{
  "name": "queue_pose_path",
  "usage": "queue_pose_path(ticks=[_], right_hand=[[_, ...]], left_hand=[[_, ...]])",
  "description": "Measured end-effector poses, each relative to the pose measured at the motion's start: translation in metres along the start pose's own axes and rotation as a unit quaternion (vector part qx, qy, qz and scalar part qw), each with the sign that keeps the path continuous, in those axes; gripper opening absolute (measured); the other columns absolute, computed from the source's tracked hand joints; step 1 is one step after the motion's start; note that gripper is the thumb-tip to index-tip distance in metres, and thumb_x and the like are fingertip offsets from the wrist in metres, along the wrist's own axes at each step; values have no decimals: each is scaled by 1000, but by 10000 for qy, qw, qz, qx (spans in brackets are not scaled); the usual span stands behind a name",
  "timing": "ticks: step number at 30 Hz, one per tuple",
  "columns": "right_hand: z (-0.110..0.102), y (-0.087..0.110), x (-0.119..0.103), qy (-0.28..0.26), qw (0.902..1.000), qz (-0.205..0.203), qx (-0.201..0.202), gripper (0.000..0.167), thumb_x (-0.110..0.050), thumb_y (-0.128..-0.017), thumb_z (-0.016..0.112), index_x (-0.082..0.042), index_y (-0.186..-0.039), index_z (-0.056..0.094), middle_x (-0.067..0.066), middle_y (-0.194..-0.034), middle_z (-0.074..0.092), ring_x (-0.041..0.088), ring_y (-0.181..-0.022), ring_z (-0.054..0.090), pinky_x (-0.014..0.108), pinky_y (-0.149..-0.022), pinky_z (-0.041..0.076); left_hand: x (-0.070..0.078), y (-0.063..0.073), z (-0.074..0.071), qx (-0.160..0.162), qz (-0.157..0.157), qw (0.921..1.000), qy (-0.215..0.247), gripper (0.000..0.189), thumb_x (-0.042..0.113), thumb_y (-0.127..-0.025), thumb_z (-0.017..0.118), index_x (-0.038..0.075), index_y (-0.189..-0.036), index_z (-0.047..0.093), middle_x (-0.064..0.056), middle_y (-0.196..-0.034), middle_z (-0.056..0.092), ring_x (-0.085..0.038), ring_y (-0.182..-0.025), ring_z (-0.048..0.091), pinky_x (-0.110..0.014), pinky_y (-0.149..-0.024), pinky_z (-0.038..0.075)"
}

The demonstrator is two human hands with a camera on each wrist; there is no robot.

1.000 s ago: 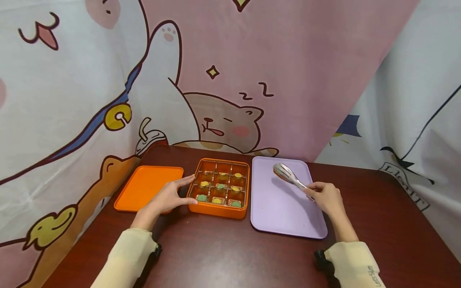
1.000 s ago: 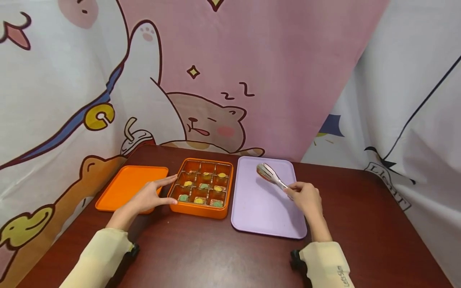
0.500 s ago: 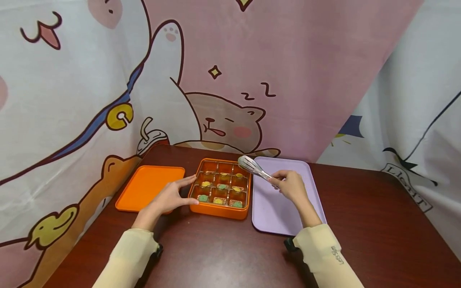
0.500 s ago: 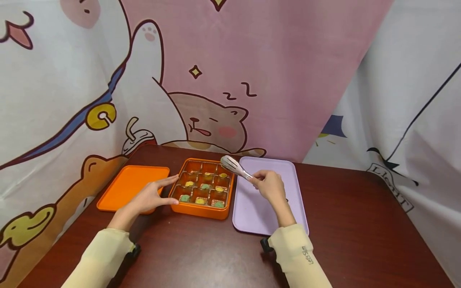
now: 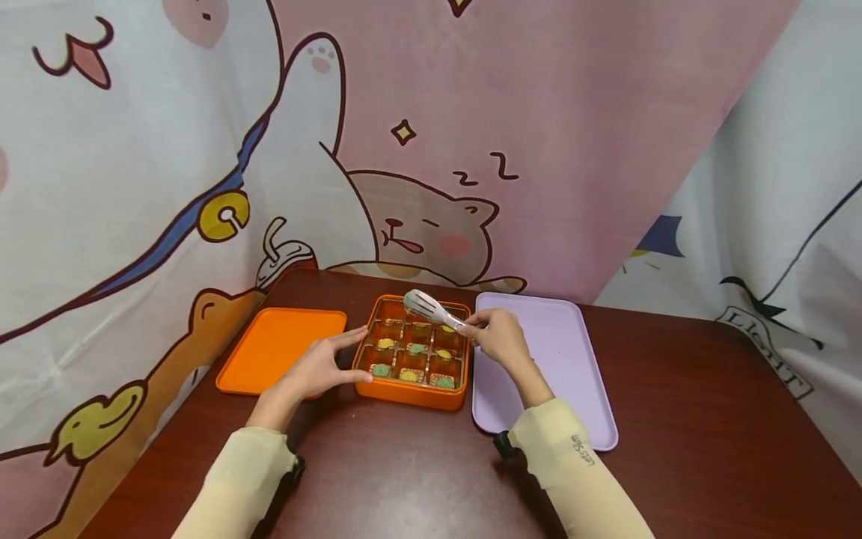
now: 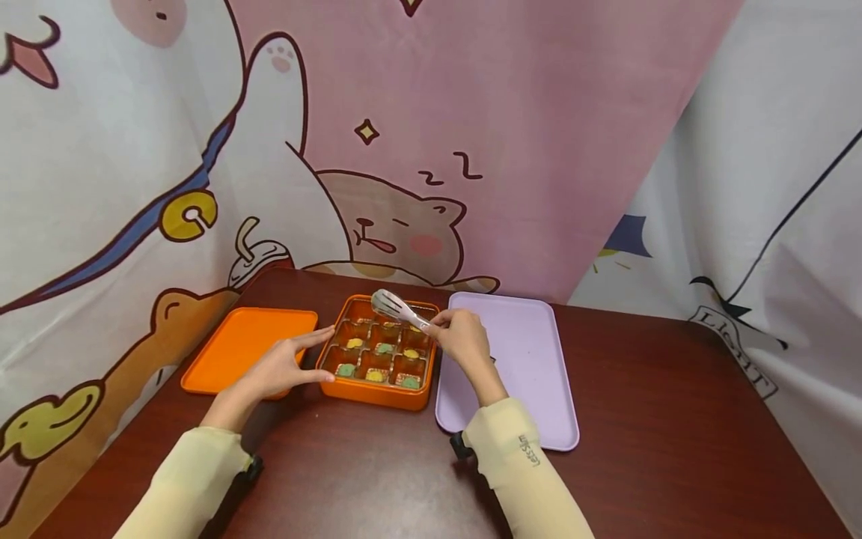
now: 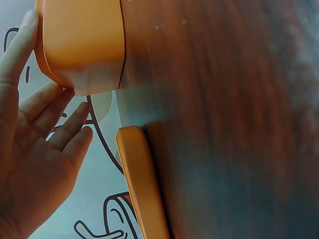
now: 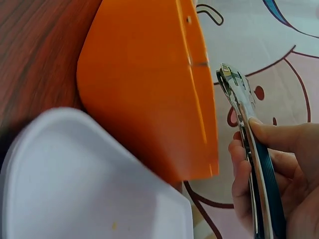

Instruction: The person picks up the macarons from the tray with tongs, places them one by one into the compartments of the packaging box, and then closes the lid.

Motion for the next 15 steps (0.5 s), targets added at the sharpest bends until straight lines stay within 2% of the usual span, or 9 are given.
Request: queue_pose_path(ticks=[7,15], right_hand=[[16,-9,-9,187,9995,201,-176,17,-27,-90,74,-11,-93,79,4,-71,73,10,-58,58,23,-54,41],[23,-16,-15,380,9985,288,-252,17,-28,-90,74,-13,-94,79,-2,-62,68,12,-57,58,25,-56,41]], left_hand=[[-1,3,3,-27,-54,10000,-4,93,54,-76,80,14,-152,44,-6,-158,43,-37,-144,41,-59,-114,36],[1,1,0,-26,-60,10000,15,93,52,-77,80,14,-152,43,-6,-159,41,-37,-145,40,-59,-114,35]])
Point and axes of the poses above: each hand's wrist, its own y-axis away from the middle knuckle, its own z-axis out of the palm, x = y × z, the point moved 3 cm from there along -y, towards the middle knuckle
